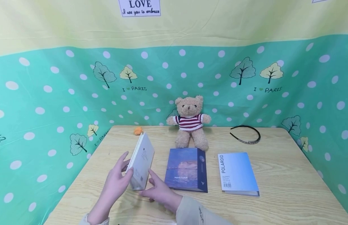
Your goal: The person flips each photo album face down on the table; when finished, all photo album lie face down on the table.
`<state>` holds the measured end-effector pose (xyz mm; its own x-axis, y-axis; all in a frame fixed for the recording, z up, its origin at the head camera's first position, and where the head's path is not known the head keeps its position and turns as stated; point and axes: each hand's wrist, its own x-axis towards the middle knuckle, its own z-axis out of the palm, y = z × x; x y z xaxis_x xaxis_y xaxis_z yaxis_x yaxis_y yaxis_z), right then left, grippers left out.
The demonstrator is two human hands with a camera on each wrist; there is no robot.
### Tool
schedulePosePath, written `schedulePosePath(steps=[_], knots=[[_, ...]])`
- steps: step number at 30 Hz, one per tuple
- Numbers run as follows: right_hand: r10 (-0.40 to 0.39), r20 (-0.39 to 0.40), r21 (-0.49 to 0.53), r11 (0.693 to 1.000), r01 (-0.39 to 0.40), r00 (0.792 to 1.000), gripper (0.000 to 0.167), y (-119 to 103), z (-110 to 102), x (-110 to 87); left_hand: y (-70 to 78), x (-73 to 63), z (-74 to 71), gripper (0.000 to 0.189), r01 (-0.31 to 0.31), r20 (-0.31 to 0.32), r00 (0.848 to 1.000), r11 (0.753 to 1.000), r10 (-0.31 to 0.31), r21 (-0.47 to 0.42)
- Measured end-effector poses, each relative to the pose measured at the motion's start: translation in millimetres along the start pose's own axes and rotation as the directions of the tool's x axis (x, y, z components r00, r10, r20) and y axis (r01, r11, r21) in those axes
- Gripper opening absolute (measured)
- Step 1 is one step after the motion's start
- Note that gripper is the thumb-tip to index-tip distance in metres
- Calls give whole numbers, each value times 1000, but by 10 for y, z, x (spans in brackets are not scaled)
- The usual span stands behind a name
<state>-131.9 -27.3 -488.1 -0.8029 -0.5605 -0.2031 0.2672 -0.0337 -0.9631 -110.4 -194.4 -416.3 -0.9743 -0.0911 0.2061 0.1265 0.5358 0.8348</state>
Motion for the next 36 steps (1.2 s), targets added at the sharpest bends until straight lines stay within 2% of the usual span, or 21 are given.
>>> schedulePosePath(steps=[8,21,28,36], knots=[[-14,21,21,1000,14,1000,102,5,-6,47,-53,26,-62,71,6,-25,1000,1000,-6,6],[-18,13,-16,1000,18,1000,98,-46,6,85,-122,27,-124,61,12,-52,999,1000,-13,-16],[-25,7,-13,1000,25,1000,95,-46,-1,95,-125,23,-154,56,75,-26,997,993,-78,-92],[-34,-32,-52,998,33,999,90,-41,-5,104,-143,28,-190,55,156,-22,987,976,-161,-150]])
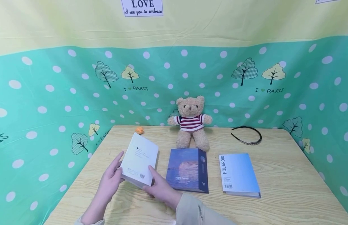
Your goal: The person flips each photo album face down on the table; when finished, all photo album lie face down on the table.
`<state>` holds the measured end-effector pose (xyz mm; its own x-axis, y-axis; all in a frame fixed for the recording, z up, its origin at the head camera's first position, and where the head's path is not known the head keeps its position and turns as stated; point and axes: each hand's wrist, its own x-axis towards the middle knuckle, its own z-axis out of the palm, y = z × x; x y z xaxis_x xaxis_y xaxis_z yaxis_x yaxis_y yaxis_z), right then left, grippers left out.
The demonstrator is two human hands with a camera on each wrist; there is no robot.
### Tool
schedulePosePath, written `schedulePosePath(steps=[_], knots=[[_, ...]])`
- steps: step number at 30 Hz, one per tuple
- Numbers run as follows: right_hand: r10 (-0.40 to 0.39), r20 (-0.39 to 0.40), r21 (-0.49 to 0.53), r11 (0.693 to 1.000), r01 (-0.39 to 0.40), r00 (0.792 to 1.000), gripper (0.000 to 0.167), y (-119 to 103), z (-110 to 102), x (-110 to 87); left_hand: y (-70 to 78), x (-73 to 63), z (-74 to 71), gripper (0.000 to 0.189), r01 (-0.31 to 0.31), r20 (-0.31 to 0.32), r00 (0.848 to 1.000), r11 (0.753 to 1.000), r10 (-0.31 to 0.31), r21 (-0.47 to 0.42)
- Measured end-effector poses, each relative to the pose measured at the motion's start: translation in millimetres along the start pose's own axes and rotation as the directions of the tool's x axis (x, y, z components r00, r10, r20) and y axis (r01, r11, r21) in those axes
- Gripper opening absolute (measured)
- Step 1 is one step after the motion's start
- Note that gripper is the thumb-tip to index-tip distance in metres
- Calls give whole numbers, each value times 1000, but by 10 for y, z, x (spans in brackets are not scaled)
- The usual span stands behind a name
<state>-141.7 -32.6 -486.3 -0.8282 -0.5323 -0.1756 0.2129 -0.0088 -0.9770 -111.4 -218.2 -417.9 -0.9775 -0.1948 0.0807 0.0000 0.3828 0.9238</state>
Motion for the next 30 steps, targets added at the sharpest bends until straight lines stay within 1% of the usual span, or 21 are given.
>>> schedulePosePath(steps=[3,6,10,15,23,26,30], knots=[[-1,-2,-19,1000,1,1000,89,-6,3,-5,-6,11,-10,55,-3,-3,1000,1000,3,25],[-2,-2,-35,999,2,1000,88,-11,8,-5,-15,24,-19,53,-10,-9,1000,997,11,73],[1,-14,-52,999,-2,1000,87,-15,15,-5,-31,31,-36,51,2,-17,1000,992,0,130],[4,-29,-76,997,-6,1000,87,6,5,8,-65,33,-66,52,11,-16,1000,985,-9,170],[-1,-43,-91,996,-2,999,86,16,-6,12,-144,73,-122,59,56,-26,998,980,-52,189],[-2,-44,-99,995,-2,999,86,6,-3,7,-165,91,-133,62,58,-25,998,977,-55,205],[-7,-56,-121,993,0,998,85,2,-5,6,-194,110,-142,67,59,-4,998,979,-59,193]])
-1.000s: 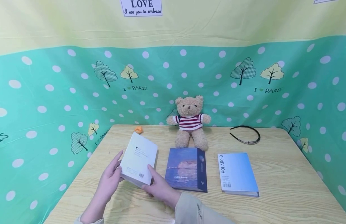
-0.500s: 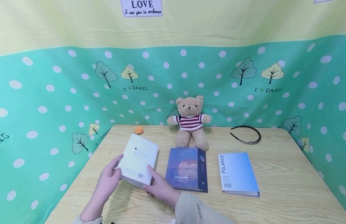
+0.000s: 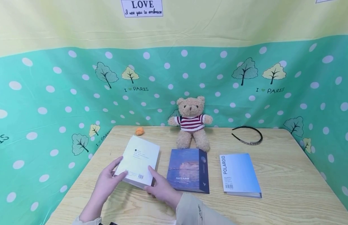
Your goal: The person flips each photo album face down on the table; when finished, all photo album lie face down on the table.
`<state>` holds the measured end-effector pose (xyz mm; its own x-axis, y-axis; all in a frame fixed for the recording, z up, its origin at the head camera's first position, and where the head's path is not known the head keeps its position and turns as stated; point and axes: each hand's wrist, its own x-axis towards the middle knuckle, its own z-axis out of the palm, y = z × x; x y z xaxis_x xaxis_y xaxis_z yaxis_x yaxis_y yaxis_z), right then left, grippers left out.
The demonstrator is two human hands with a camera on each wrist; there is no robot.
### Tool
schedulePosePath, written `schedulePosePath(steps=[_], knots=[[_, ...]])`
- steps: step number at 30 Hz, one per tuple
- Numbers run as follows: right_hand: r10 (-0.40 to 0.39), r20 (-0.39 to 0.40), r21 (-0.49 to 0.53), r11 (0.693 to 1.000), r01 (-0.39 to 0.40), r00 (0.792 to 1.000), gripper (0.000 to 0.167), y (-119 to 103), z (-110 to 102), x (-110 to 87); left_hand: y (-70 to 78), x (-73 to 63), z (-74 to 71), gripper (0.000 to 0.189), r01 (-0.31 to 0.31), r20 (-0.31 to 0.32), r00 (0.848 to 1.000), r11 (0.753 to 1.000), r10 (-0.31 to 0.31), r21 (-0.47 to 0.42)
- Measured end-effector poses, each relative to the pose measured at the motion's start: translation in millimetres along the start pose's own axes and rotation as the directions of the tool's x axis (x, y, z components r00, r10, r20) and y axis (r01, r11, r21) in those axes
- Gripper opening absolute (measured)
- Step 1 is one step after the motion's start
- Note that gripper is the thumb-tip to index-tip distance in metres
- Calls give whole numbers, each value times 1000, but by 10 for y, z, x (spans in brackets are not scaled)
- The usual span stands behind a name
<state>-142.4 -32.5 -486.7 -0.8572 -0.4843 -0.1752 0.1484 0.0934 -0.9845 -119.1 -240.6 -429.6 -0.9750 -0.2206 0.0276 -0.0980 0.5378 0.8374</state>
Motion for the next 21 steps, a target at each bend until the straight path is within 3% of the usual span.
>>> schedulePosePath(steps=[9,13,17,21], knots=[[-36,5,-26,999,36,999,85,22,-8,12,-123,34,16,85,4,64,998,999,-7,45],[-63,0,-115,991,63,998,78,21,5,-4,-185,29,41,94,15,85,996,996,-22,83],[-113,-14,-258,960,106,993,70,31,8,-12,-250,41,80,95,-36,88,996,999,32,39],[-134,-23,-329,937,119,991,65,41,10,-14,-309,69,118,92,-103,88,991,995,103,-3]])
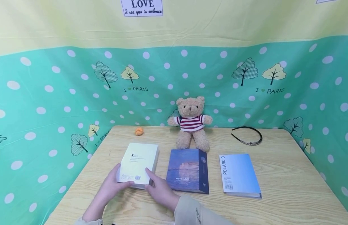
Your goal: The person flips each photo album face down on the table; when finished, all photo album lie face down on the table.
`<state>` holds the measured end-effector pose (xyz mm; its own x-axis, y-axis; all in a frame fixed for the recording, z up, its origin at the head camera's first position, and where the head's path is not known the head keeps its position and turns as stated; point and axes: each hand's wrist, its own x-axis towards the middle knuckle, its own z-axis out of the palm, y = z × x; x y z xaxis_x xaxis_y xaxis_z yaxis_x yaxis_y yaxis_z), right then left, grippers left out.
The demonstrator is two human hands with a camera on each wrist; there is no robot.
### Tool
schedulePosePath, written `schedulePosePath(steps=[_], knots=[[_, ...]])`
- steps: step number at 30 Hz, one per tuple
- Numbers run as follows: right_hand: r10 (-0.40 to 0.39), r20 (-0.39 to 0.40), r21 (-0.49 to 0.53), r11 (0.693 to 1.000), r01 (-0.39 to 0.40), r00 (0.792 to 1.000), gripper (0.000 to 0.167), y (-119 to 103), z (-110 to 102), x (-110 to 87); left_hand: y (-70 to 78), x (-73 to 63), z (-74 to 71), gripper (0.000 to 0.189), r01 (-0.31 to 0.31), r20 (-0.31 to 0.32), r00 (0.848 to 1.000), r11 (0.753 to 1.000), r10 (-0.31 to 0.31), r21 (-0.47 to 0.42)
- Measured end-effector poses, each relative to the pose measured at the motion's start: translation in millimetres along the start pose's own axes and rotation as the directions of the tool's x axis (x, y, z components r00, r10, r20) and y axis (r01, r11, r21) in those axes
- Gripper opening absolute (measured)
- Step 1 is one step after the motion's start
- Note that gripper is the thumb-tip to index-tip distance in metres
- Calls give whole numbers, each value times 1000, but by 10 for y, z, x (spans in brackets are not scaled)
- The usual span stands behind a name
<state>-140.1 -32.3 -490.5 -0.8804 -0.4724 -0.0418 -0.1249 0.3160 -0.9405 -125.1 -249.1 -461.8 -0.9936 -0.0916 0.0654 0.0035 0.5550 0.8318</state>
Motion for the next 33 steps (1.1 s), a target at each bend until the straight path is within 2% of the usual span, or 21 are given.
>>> schedulePosePath(steps=[9,26,33], knots=[[-32,-4,-66,997,31,999,59,-5,-2,10,-66,53,24,91,-45,2,999,998,45,46],[-48,-39,-99,994,44,998,50,-24,34,26,-146,52,26,90,50,42,998,996,-54,76],[-46,-68,-113,993,39,997,46,-37,56,24,-223,50,15,97,68,58,995,988,-77,142]])
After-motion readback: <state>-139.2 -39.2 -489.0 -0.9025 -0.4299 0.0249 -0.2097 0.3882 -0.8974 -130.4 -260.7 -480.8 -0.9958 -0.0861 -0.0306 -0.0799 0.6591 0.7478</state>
